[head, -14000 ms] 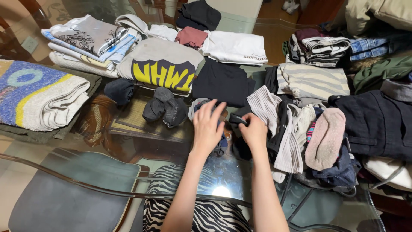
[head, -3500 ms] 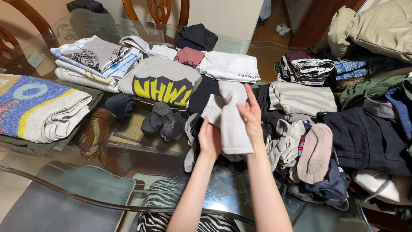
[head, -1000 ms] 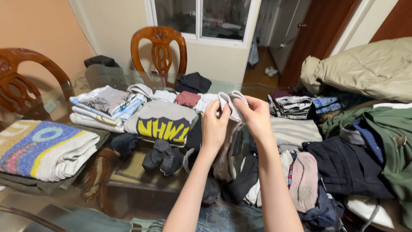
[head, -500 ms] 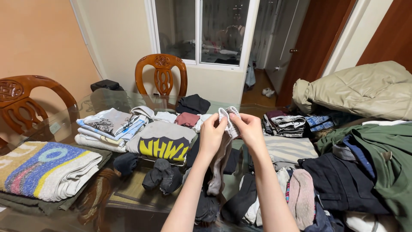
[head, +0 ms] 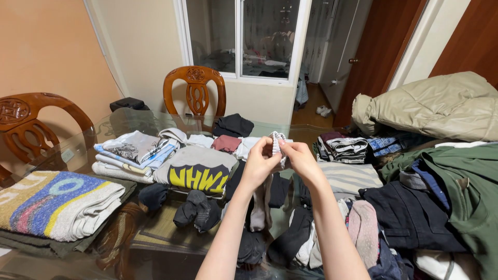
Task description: Folding and pairing various socks on a glass table.
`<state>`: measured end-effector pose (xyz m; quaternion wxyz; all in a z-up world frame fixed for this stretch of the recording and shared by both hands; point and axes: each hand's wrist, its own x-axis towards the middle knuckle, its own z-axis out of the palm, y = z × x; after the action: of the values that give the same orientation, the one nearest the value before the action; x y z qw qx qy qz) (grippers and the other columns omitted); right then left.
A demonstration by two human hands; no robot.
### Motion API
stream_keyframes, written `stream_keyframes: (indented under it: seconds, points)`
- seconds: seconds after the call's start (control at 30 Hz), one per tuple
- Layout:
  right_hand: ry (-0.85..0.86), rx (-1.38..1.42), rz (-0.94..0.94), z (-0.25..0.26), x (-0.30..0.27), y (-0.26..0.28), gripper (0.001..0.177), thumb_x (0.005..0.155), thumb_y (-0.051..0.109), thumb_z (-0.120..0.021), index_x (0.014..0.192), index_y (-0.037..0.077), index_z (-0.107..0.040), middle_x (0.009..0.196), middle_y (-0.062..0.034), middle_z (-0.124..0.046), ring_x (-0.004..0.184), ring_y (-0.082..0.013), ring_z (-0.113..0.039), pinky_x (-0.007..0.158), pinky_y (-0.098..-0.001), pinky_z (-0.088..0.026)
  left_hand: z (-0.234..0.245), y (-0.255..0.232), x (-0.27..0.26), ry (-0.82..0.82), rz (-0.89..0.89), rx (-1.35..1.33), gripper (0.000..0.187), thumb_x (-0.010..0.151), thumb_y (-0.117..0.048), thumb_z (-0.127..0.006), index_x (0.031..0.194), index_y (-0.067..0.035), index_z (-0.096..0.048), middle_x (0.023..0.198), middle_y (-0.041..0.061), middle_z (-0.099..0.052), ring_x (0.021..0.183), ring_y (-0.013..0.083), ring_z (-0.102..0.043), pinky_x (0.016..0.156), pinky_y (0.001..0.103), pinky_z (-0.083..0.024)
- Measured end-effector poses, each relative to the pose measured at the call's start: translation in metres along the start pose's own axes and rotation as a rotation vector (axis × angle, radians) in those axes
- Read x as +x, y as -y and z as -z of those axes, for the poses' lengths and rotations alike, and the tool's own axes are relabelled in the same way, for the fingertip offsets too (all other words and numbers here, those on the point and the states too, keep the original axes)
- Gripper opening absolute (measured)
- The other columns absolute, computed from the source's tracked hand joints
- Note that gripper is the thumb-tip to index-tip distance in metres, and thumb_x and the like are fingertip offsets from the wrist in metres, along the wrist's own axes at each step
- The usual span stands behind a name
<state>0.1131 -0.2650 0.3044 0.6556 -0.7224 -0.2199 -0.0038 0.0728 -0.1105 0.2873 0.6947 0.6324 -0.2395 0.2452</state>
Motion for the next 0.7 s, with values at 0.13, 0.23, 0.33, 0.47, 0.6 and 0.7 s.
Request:
stream_keyframes:
  seconds: [0.13,0.23,0.33,0.47,0.6,0.7]
  points:
    - [-0.121,0.058,0.054,0.005,0.009,-0.048,0.052,0.115,0.034,-0.060,0.097,-0.014,-0.069,0.083,-0.0071,-0.054,0.070,-0.0143,-0.043,0.059,-0.0332,-0.036,0.002,0.032,-0.009,-0.171,0.091,0.093,0.021,0.082,0.001,-0.070,0.101,0.000,-0.060,0.085,0.005,-0.061,0.077,0.0118,-0.057,0.069,0.027,-0.050]
    - [-0.052,0.493,-0.078,-0.011,-0.016,-0.017,0.038,0.102,0.031,-0.054,0.104,-0.003,-0.071,0.097,-0.0078,-0.076,0.082,-0.0143,-0.071,0.077,-0.0307,-0.059,0.009,0.044,-0.022,-0.324,0.102,0.139,0.030,0.076,0.007,-0.061,0.106,0.001,-0.061,0.090,0.007,-0.064,0.082,0.0130,-0.061,0.072,0.027,-0.051]
    - [-0.054,0.584,-0.225,-0.021,-0.017,-0.028,0.035,0.103,0.029,-0.056,0.107,-0.003,-0.069,0.095,-0.0094,-0.075,0.079,-0.0177,-0.070,0.071,-0.0363,-0.057,0.019,0.076,-0.032,-0.326,0.116,0.006,0.039,0.074,0.011,-0.050,0.107,0.003,-0.068,0.096,0.007,-0.073,0.087,0.0131,-0.069,0.078,0.026,-0.055]
    - [-0.147,0.553,-0.230,-0.030,-0.020,-0.049,0.033,0.103,0.030,-0.057,0.101,-0.001,-0.070,0.093,-0.0084,-0.074,0.080,-0.0157,-0.067,0.072,-0.0322,-0.053,0.020,0.090,-0.044,-0.360,0.327,-0.477,0.035,0.084,0.010,-0.044,0.102,0.006,-0.074,0.092,0.012,-0.076,0.079,0.0181,-0.071,0.074,0.031,-0.057]
    - [-0.245,0.072,0.147,-0.028,-0.019,-0.085,0.038,0.106,0.032,-0.056,0.098,-0.001,-0.073,0.089,-0.0070,-0.072,0.080,-0.0089,-0.058,0.072,-0.0269,-0.049,0.013,0.095,-0.050,-0.339,0.315,-0.678,0.035,0.086,0.012,-0.043,0.101,0.006,-0.074,0.093,0.012,-0.077,0.080,0.0162,-0.072,0.075,0.029,-0.057]
    - [-0.298,0.304,0.117,-0.027,-0.020,-0.102,0.045,0.111,0.033,-0.053,0.094,-0.005,-0.070,0.089,-0.0069,-0.070,0.079,-0.0099,-0.058,0.073,-0.0274,-0.049,0.013,0.102,-0.051,-0.354,0.255,-0.501,0.028,0.088,0.014,-0.048,0.098,0.007,-0.072,0.092,0.011,-0.075,0.080,0.0136,-0.069,0.074,0.027,-0.056]
